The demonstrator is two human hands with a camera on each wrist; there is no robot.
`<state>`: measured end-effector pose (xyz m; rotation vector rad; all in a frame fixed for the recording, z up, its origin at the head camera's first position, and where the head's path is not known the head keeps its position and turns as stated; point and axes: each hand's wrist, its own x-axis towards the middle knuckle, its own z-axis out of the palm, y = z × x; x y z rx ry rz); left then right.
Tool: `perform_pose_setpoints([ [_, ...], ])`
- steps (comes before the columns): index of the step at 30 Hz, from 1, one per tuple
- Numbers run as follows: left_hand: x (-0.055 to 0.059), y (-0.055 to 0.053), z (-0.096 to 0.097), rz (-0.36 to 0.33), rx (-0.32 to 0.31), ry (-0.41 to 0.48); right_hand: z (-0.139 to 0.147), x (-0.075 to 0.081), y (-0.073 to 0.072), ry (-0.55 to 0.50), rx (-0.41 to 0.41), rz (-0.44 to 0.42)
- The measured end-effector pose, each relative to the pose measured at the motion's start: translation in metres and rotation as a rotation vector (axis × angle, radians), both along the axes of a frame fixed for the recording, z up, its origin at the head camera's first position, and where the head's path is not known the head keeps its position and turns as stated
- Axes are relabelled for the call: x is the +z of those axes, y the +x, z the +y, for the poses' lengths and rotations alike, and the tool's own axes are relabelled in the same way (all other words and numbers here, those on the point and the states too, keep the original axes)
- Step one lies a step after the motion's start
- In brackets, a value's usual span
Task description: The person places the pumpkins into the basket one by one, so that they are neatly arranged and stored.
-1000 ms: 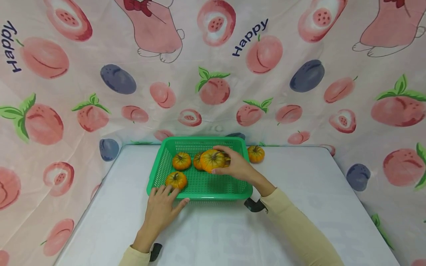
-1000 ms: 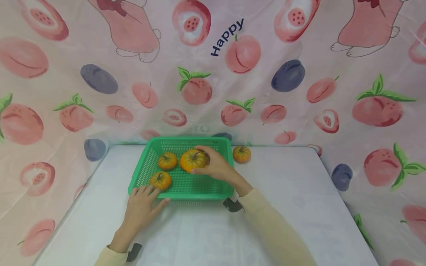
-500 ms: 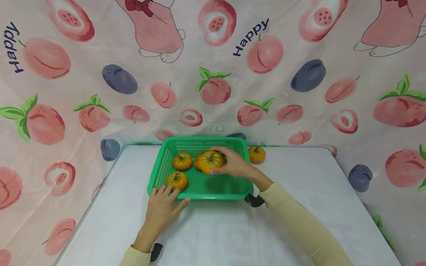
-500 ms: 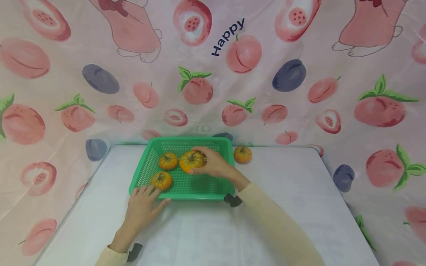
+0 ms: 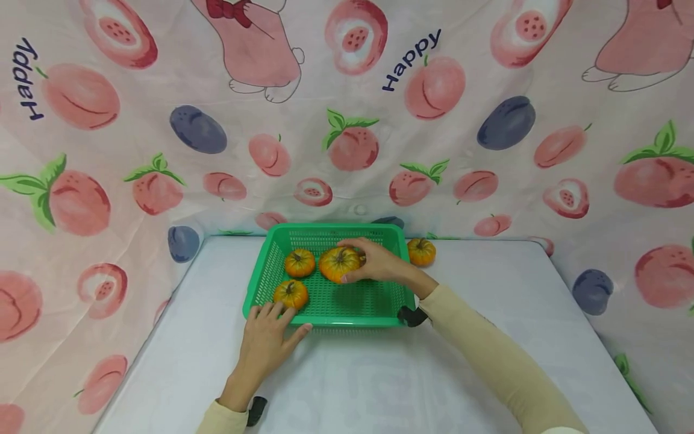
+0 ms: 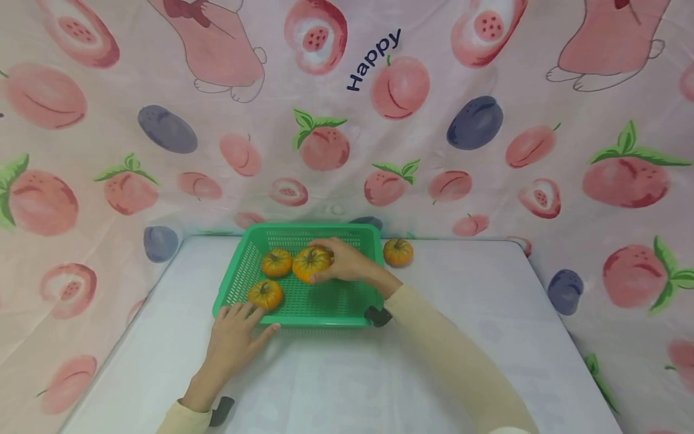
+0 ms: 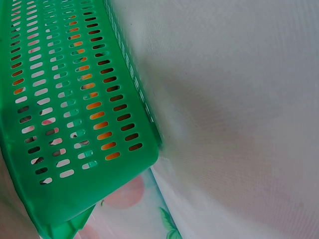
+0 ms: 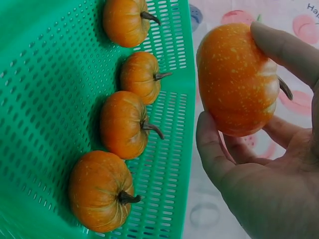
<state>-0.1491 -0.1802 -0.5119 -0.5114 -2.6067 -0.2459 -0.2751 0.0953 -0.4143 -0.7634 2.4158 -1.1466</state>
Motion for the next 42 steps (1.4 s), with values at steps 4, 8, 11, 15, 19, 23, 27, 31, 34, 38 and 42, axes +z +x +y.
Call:
perform_pose_setpoints([
  [4,0.001,0.0,0.0,-0.002,0.005,-0.005,-0.004,-0.001,-0.006,0.013,0.022,-0.049],
  [8,0.001,-0.001,-0.001,-0.001,0.005,-0.01,-0.008,-0.003,-0.012,0.011,0.031,-0.087],
  [11,0.0,-0.001,-0.001,-0.001,0.004,-0.011,-0.01,-0.005,-0.015,0.013,0.027,-0.113],
  [15,0.001,-0.002,-0.001,-0.002,0.0,-0.008,-0.012,-0.01,-0.02,0.015,0.043,-0.131],
  [19,0.002,-0.002,-0.001,-0.007,0.002,-0.009,-0.015,-0.017,-0.023,0.026,0.075,-0.134],
  [23,0.001,-0.002,-0.001,-0.013,0.01,-0.016,-0.019,-0.02,-0.024,0.055,0.093,-0.139],
  [27,0.001,-0.003,-0.001,-0.016,0.018,-0.026,-0.022,-0.024,-0.027,0.089,0.117,-0.149],
  [31,0.001,-0.002,-0.001,-0.011,0.018,-0.027,-0.026,-0.027,-0.029,0.131,0.146,-0.14],
  [34,0.002,-0.002,-0.001,-0.007,0.017,-0.022,-0.03,-0.029,-0.03,0.167,0.166,-0.131],
  [38,0.003,-0.001,-0.001,-0.003,0.017,-0.021,-0.035,-0.031,-0.029,0.191,0.193,-0.138],
  [42,0.005,0.0,-0.001,-0.009,0.014,-0.013,-0.038,-0.035,-0.028,0.211,0.221,-0.152],
])
